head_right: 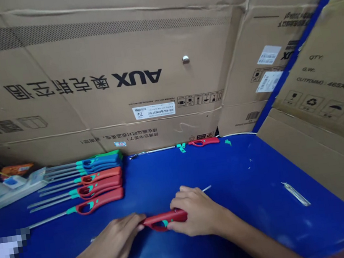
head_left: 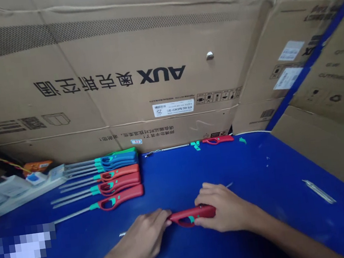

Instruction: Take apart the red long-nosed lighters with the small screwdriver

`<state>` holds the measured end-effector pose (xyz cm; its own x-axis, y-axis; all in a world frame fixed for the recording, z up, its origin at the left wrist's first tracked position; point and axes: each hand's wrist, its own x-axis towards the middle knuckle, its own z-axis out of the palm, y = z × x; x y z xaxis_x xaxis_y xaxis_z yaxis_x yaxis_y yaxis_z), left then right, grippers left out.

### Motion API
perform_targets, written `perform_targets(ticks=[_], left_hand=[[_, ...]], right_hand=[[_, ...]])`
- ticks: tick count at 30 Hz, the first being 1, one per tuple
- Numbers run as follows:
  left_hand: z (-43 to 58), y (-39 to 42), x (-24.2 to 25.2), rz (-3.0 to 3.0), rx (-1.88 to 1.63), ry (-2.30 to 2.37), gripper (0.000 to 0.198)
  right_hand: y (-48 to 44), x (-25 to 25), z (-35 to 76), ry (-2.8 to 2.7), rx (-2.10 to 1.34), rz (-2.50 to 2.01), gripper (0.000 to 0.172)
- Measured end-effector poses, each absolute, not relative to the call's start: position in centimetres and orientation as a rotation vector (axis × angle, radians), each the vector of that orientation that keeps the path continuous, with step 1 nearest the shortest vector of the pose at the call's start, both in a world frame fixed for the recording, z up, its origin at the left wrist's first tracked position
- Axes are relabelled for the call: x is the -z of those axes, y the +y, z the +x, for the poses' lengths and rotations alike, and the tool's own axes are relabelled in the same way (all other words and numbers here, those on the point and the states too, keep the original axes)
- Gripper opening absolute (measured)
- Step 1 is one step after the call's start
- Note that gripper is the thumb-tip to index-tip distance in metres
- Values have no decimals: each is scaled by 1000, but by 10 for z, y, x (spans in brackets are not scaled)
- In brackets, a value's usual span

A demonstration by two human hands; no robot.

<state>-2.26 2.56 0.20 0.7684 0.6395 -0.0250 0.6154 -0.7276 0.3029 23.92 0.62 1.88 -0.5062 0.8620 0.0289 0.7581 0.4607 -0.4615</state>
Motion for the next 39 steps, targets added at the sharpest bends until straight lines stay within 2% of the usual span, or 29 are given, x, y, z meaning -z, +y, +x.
perform_targets(ticks=[4,9,11,15,19,25,32,39], left_hand=[[-18,25,5,2594,-54,978,29],[-17,30,7,2585,-234,954,27],[-16,31,6,2562,-210,922,19],[-13,30,0,2570,-186,898,19],[-14,28,-1,2556,-197,991,15],[-19,32,9,2455,-311,1031,14],[-19,31,11,2412,-337,1037,13],[-22,34,8,2380,-248,1035,10]], right_hand=[[6,-8,239,-2580,-412,-1336,43],[0,4,237,-2556,-362,-1297,33],[-3,8,234,-2523,-363,-1303,36],[-4,15,226,-2549,-371,-1272,40],[-2,16,220,-2530,-442,-1239,34],[1,14,219,-2408,-626,-1232,44],[0,13,216,-2346,-664,-1174,38],[10,-10,236,-1973,-719,-1179,38]])
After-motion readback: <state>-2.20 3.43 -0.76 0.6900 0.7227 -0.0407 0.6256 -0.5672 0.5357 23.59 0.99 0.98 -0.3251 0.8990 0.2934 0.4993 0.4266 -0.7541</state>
